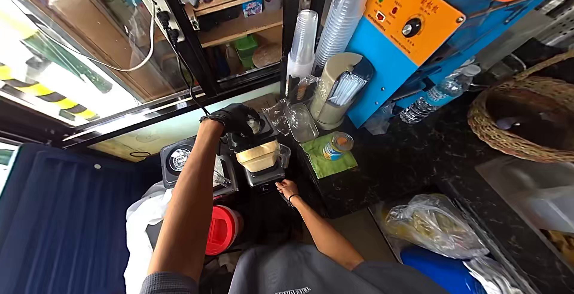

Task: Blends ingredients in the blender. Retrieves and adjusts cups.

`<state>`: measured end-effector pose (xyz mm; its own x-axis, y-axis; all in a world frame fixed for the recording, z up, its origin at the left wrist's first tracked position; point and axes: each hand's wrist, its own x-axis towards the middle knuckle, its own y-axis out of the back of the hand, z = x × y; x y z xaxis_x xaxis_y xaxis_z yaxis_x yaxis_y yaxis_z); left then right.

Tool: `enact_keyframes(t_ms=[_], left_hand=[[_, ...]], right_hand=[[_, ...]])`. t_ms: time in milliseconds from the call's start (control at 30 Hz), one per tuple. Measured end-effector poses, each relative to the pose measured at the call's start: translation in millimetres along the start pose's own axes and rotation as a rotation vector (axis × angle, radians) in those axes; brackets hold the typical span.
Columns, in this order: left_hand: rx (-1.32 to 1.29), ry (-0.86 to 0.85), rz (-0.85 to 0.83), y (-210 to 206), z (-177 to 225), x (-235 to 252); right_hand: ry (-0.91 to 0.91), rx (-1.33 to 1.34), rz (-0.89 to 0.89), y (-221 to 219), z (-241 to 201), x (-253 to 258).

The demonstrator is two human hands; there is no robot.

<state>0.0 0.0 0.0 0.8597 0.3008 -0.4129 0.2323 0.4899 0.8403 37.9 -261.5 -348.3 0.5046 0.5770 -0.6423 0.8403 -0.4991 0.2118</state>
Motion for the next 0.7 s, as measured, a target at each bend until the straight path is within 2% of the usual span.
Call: enact_keyframes(t_ms=[67,167,367,533,700], left_hand=[[-0.039,0.061,-0.057,14,29,-14],[-0.027,0.037,-0.064,14,30,-14],[0.071,0.039,-0.048,18,52,-20],[-0.002,0.051,-0.049,11,30,-13],[0.076,0.039,-0.029,10,56,-27]], right_hand=[[0.041,0.099,0.037,-4,10,2],[0.020,0.187,0.111,-6,21,-1],[-0.065,0.135,-0.003,1,1,-12],[-0.115,0.135,-0.063,1,-6,-9],[-0.136,0.139,-0.069,-2,-9,-11]])
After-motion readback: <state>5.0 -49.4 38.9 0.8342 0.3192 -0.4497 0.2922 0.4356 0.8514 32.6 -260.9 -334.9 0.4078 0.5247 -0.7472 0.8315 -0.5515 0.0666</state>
